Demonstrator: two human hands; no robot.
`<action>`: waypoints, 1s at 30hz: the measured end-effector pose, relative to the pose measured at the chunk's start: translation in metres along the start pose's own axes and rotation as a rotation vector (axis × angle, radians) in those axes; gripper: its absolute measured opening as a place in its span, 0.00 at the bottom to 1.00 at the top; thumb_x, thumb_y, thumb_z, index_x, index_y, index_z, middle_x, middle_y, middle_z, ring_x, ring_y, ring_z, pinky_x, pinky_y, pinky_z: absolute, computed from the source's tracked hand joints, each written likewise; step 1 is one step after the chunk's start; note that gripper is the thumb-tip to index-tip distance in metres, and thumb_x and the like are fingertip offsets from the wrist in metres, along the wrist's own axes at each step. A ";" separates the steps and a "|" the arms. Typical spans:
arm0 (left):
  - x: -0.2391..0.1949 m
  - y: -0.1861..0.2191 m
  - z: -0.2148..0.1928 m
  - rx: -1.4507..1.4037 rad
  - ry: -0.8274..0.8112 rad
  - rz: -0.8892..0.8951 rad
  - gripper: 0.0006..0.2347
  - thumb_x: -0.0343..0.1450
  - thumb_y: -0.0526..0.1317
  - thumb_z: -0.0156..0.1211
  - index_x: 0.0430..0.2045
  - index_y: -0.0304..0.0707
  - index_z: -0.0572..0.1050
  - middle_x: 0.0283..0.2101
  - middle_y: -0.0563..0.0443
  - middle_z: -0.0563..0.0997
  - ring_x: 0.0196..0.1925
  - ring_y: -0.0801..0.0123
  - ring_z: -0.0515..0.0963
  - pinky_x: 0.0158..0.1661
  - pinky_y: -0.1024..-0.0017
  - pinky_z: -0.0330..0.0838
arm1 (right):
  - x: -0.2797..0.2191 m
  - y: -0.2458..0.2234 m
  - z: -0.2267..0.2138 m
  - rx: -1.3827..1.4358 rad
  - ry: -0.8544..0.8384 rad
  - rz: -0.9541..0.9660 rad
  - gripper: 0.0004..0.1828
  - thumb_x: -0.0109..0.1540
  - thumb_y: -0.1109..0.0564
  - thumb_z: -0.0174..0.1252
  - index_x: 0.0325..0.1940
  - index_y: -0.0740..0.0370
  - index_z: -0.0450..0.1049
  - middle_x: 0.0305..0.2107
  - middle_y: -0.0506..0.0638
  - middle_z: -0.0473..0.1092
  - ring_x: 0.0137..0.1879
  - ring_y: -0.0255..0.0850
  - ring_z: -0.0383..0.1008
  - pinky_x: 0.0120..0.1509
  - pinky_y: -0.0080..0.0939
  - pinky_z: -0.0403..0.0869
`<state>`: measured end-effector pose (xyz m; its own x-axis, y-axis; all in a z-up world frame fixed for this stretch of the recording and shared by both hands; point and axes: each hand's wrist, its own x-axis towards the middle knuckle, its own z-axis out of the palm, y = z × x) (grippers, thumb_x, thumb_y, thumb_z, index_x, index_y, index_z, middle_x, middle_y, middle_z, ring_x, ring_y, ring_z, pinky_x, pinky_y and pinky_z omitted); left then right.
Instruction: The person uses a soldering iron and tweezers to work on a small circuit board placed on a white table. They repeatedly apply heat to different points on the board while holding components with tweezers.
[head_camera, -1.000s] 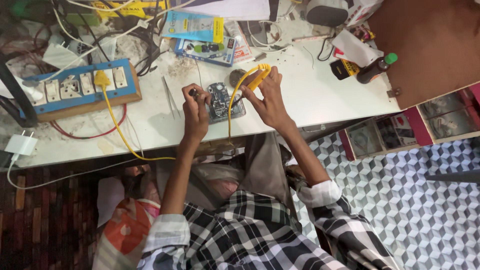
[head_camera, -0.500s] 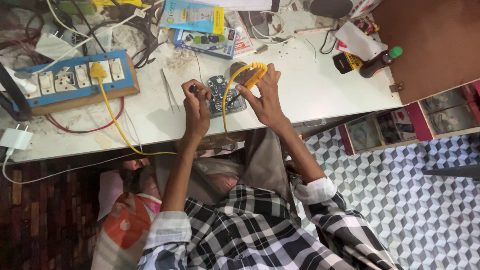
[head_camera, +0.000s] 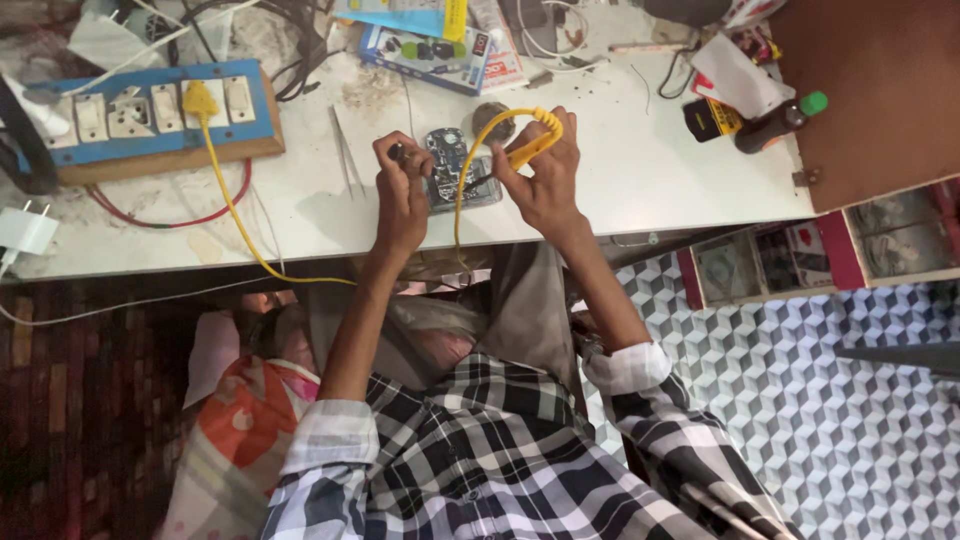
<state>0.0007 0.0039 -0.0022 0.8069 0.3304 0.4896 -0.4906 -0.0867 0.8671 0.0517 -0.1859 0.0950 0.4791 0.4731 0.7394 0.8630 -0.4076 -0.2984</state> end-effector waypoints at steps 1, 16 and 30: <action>-0.001 0.000 -0.001 0.003 0.004 -0.012 0.08 0.85 0.41 0.41 0.49 0.34 0.57 0.33 0.48 0.70 0.37 0.69 0.68 0.44 0.69 0.68 | -0.001 -0.001 0.000 0.006 -0.003 -0.008 0.10 0.64 0.62 0.66 0.31 0.59 0.72 0.30 0.54 0.66 0.43 0.56 0.63 0.54 0.57 0.60; -0.005 -0.006 -0.005 0.016 -0.025 0.021 0.09 0.85 0.41 0.40 0.53 0.34 0.57 0.35 0.48 0.69 0.38 0.69 0.68 0.44 0.69 0.69 | -0.004 0.007 -0.002 0.017 -0.196 -0.053 0.07 0.73 0.57 0.59 0.49 0.64 0.71 0.44 0.54 0.69 0.52 0.50 0.60 0.58 0.55 0.57; -0.006 -0.004 -0.009 0.016 -0.034 0.041 0.09 0.83 0.35 0.38 0.56 0.33 0.54 0.36 0.44 0.74 0.38 0.65 0.74 0.45 0.68 0.72 | 0.005 -0.008 0.000 -0.071 -0.266 0.121 0.10 0.73 0.55 0.59 0.43 0.64 0.74 0.41 0.56 0.71 0.50 0.51 0.62 0.56 0.54 0.63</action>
<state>-0.0051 0.0110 -0.0092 0.7971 0.2936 0.5276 -0.5187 -0.1144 0.8473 0.0467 -0.1803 0.1008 0.6113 0.6021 0.5136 0.7880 -0.5228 -0.3251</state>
